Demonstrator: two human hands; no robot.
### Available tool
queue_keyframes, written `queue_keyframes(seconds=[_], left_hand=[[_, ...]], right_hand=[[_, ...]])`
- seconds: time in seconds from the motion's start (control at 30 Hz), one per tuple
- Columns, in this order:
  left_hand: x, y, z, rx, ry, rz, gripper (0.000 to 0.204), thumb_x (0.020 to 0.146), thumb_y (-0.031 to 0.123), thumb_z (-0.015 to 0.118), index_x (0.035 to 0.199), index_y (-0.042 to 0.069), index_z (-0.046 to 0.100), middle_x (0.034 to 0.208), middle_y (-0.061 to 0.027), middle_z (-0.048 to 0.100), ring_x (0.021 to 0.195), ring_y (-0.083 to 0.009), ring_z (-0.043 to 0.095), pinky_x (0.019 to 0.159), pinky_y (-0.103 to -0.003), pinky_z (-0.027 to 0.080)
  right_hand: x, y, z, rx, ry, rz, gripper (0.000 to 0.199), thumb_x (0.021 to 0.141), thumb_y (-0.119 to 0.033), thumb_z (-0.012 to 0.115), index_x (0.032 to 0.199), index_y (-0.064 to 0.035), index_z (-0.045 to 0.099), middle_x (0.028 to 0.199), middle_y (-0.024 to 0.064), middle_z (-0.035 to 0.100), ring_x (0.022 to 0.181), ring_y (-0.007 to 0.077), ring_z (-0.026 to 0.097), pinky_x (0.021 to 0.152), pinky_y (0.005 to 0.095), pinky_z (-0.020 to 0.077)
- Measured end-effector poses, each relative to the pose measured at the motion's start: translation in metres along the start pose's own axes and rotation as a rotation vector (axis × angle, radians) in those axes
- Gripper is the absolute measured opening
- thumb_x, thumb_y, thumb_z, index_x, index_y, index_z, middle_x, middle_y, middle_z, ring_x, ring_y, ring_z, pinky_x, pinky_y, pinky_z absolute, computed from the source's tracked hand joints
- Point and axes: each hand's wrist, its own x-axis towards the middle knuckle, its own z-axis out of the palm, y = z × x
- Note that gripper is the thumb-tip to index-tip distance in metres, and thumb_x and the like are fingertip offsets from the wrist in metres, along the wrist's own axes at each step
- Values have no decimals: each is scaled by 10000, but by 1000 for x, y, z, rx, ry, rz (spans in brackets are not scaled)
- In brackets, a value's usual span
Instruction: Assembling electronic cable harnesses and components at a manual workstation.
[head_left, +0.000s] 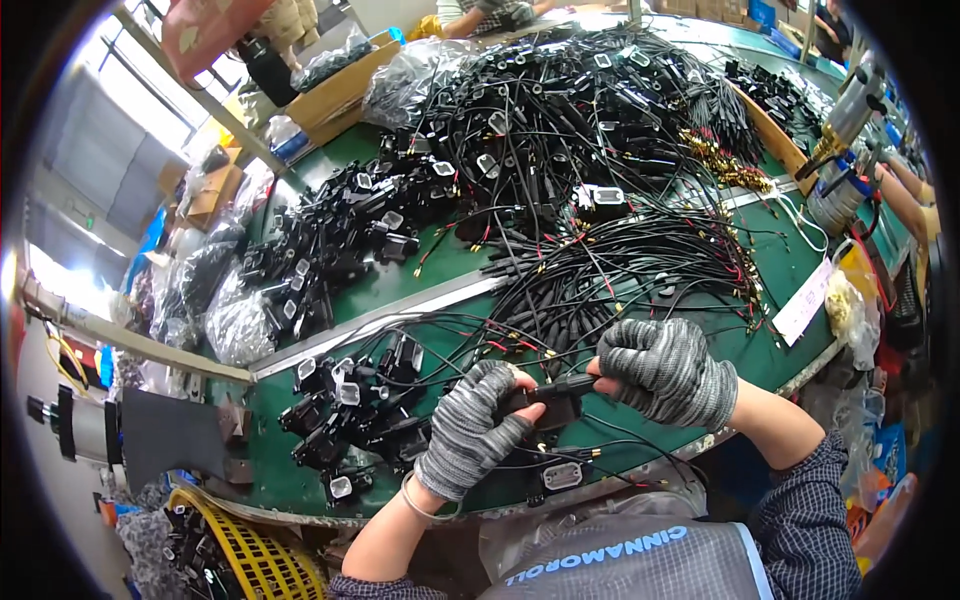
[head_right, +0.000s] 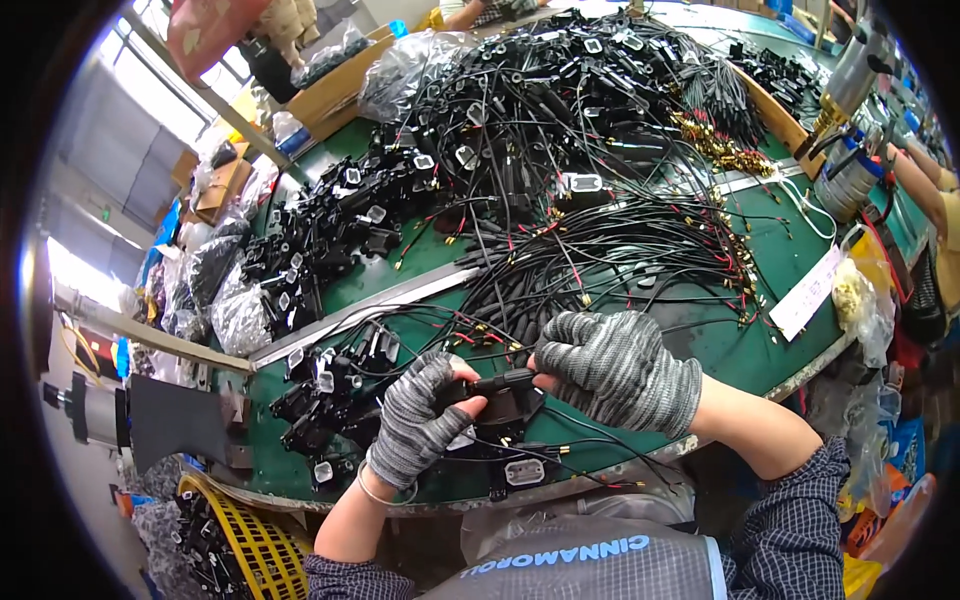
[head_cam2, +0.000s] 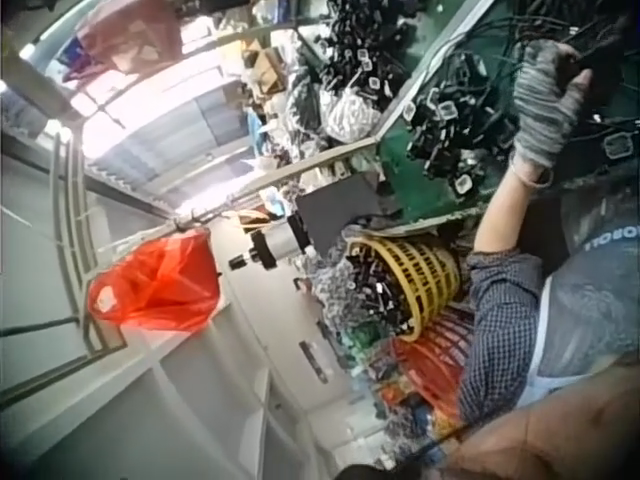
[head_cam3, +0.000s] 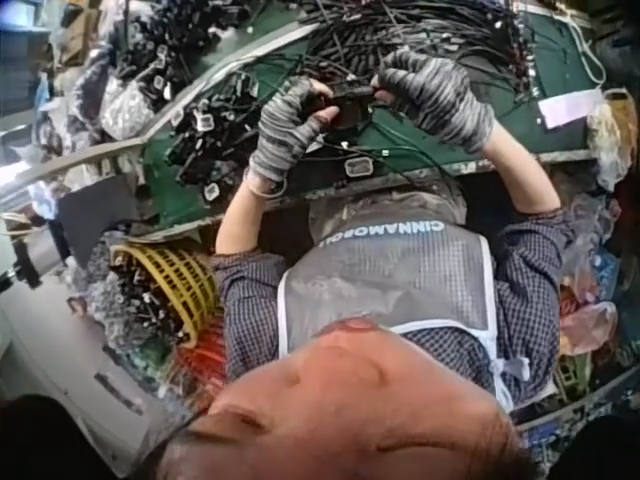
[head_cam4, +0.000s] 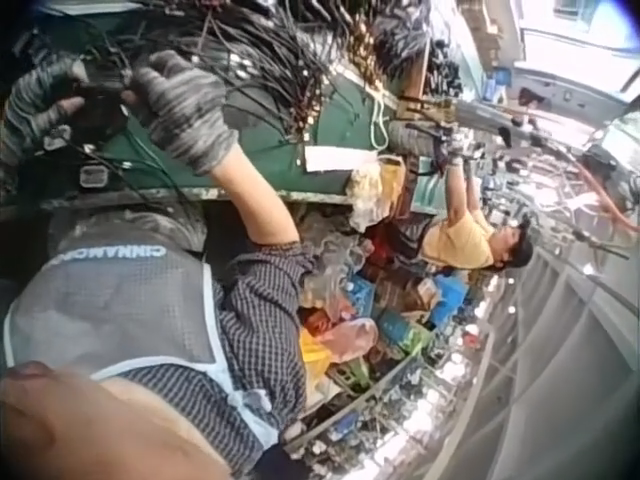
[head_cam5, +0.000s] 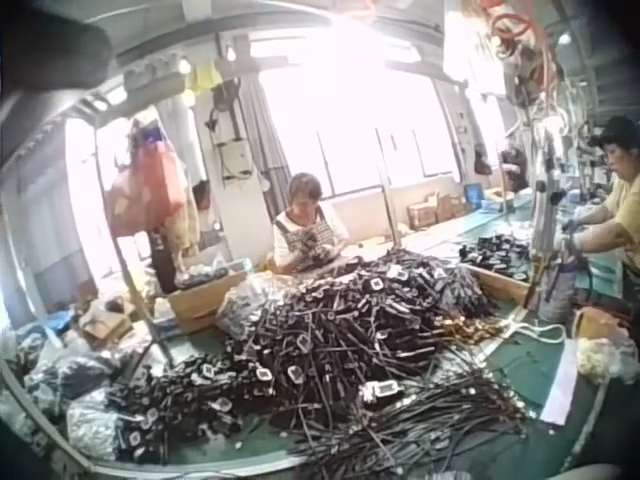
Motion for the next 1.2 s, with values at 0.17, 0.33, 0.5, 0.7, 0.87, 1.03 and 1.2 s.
queue_keyframes(seconds=[0.17,0.33,0.5,0.7,0.87,1.03,1.2], left_hand=[[1,7,8,88,-4,92,242,691,129,678,902,59,584,842,-84,571,743,-222,575,648,-291,462],[-7,6,25,264,95,256,247,744,227,638,937,83,582,833,-78,573,655,-255,577,530,-328,458],[-10,6,27,376,109,236,241,785,263,593,962,100,583,829,-66,577,610,-245,575,469,-332,437],[-6,9,24,300,76,213,239,783,277,595,941,98,595,816,-75,581,599,-253,577,483,-332,446],[-4,8,25,339,19,178,250,751,259,634,930,89,599,812,-88,593,637,-272,594,534,-332,470],[-3,11,22,312,38,226,288,764,312,618,948,94,580,797,-69,574,578,-258,575,473,-338,447],[-6,14,20,248,26,224,344,717,300,675,958,82,563,820,-64,594,613,-255,594,511,-327,467]], right_hand=[[-2,-5,4,-70,17,-100,143,740,-206,623,820,-90,598,781,49,572,631,234,576,500,341,453],[-4,-12,9,-157,-19,-125,153,687,-139,658,799,-69,581,760,68,572,602,241,574,489,328,452],[-1,-14,13,-205,69,-147,185,676,-164,653,809,-71,565,765,69,565,650,248,563,544,361,453],[1,-15,11,-435,107,-247,177,662,-213,603,794,-95,602,778,26,572,734,206,547,655,365,443],[0,-16,11,-429,102,-222,193,662,-248,591,793,-106,606,775,16,576,739,197,546,711,385,426],[1,-16,7,-284,133,-188,175,674,-257,618,772,-117,581,759,13,569,722,207,548,712,400,424],[-1,-21,4,-98,44,-55,178,685,-273,631,754,-119,574,743,11,568,702,221,543,687,378,417]])
